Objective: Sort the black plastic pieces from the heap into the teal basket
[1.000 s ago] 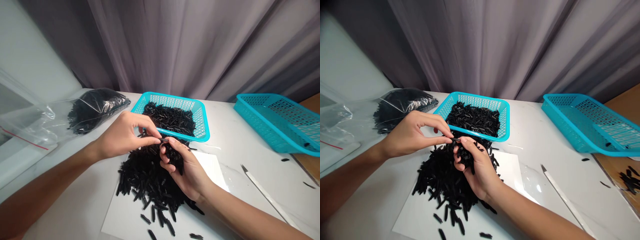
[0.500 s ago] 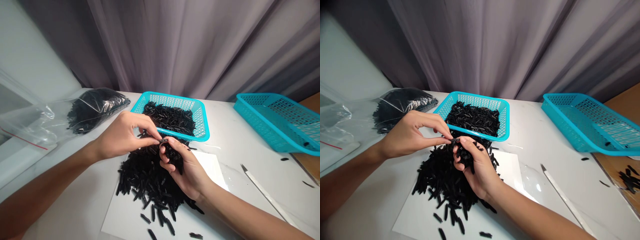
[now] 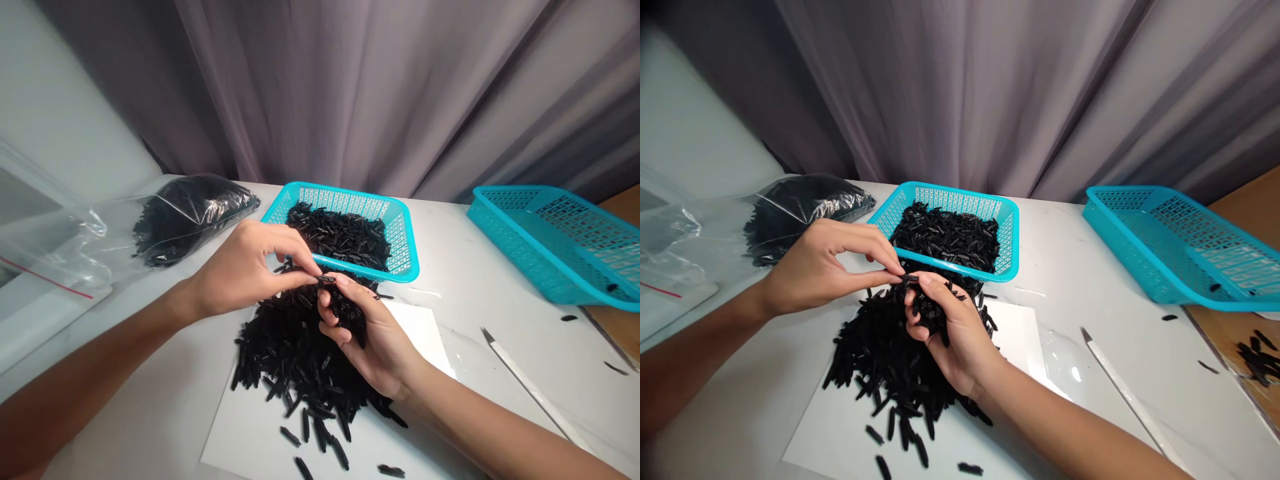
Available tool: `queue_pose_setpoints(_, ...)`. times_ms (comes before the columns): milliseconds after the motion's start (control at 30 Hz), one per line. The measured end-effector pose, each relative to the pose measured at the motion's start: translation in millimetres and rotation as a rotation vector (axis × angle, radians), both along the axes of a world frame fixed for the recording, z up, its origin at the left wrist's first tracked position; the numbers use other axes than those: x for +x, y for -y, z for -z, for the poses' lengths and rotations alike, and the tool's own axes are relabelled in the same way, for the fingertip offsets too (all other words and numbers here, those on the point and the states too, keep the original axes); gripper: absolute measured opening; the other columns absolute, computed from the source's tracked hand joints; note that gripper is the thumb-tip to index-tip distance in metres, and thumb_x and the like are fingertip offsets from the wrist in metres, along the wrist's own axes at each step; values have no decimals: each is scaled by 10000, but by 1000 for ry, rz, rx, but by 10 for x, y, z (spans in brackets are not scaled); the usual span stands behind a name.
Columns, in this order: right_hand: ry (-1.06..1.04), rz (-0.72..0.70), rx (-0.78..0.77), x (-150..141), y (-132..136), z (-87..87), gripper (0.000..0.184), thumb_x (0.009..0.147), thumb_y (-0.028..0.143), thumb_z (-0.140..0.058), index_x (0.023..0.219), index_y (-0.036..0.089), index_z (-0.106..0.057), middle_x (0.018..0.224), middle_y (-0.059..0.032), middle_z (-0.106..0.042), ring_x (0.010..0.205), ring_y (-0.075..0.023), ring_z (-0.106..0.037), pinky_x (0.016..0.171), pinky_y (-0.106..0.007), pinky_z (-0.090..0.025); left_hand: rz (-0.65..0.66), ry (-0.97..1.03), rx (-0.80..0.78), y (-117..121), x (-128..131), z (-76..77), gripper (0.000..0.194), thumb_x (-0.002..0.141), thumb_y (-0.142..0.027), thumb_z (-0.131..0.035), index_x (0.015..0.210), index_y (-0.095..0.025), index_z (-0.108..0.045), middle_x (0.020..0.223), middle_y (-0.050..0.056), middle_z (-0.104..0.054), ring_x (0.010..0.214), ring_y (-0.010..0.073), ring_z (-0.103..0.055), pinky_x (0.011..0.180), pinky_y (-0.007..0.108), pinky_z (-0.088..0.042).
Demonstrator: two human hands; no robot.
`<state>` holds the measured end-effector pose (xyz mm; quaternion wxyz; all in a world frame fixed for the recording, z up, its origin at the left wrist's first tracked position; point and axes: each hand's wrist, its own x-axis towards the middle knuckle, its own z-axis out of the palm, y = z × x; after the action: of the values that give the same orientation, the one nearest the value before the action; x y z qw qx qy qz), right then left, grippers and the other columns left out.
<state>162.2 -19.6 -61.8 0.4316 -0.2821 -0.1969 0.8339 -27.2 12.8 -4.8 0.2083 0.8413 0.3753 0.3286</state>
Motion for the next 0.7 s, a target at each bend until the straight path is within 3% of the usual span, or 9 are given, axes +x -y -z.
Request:
queue_pose_setpoints(600,-4,23,-2,-1,11,21,185,830,268,-794,772,133,-682,698,-5,-637,552,-54,-494,416,-116,-349,91,-123,507,-24,-82,49,143,905,-149,-663,871,-262,-744,835,-3,-773,798,142,-711,758,273,-559)
queue_pose_setpoints(700,7,24,-7,-6,5,19,198,801,280,-819,773,137,-685,691,-4,-633,551,-58,-487,411,-120,-337,103,-190,532,0,-92,16,199,939,-179,-609,833,-276,-746,827,-11,-783,780,144,-718,719,276,-559)
